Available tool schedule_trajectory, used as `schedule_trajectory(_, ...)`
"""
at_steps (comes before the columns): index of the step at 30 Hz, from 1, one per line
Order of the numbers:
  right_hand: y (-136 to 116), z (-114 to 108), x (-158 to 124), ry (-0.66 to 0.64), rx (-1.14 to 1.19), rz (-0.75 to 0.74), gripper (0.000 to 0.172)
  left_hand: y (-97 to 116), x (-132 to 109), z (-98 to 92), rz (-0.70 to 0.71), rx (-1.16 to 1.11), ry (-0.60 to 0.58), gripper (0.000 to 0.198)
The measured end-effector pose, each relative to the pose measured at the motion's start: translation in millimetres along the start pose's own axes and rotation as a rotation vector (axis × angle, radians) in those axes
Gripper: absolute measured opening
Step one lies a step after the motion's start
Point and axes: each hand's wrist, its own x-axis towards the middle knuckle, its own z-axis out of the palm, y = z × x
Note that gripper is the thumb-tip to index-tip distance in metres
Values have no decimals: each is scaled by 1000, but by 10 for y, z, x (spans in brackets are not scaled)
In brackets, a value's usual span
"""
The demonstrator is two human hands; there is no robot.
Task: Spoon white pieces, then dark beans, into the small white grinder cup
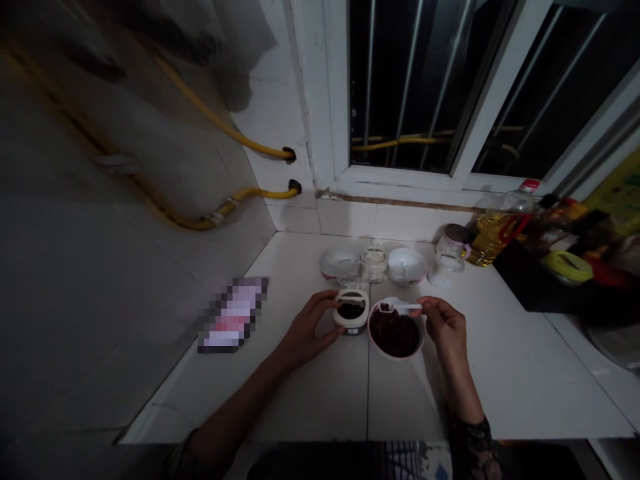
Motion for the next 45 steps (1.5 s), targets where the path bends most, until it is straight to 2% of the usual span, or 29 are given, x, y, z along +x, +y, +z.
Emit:
schedule_trajectory(4, -83, 234, -125, 22, -205, -336, 33, -22, -2, 9, 1, -3, 1, 36)
schedule_trajectory(8, -56, 421, -227, -192, -540, -840, 24, -38, -3, 17, 2, -11, -1, 37)
schedule_trajectory(10, -40, 418, -240, -245, -595, -928, 23, -38, -3, 19, -1, -18, -6, 37)
schedule_trajectory(11, -37, 386, -236, -213, -587, -902, 23, -38, -3, 19, -1, -22, -8, 37)
schedule_trajectory(14, -42, 209, -183, -35, -527, -690, 21, -39, -4, 18, 1, -36, -7, 37)
schedule_trajectory(16, -37, 78, -124, -2, -544, -567, 25, -41, -4, 18, 1, -35, -4, 38)
schedule_trajectory(20, 31, -37, -15, -20, -618, -424, 33, -44, -1, 20, 7, -21, -1, 36)
schedule_trajectory(24, 120, 52, 18, -144, -659, -366, 33, -40, 2, 20, 8, -9, 0, 37)
schedule_trajectory(27, 144, 113, 11, -205, -582, -290, 38, -32, 8, 10, 9, 2, 9, 36)
schedule_trajectory(30, 143, 97, 19, -155, -472, -209, 41, -24, 15, 0, 15, 2, 7, 35)
schedule_trajectory(35, 135, 23, 46, -50, -315, -151, 36, -25, 19, -1, 11, 6, 6, 36)
schedule_trajectory(45, 136, -7, 35, -17, -18, 73, 36, -39, 14, 3, 1, 1, -20, 36)
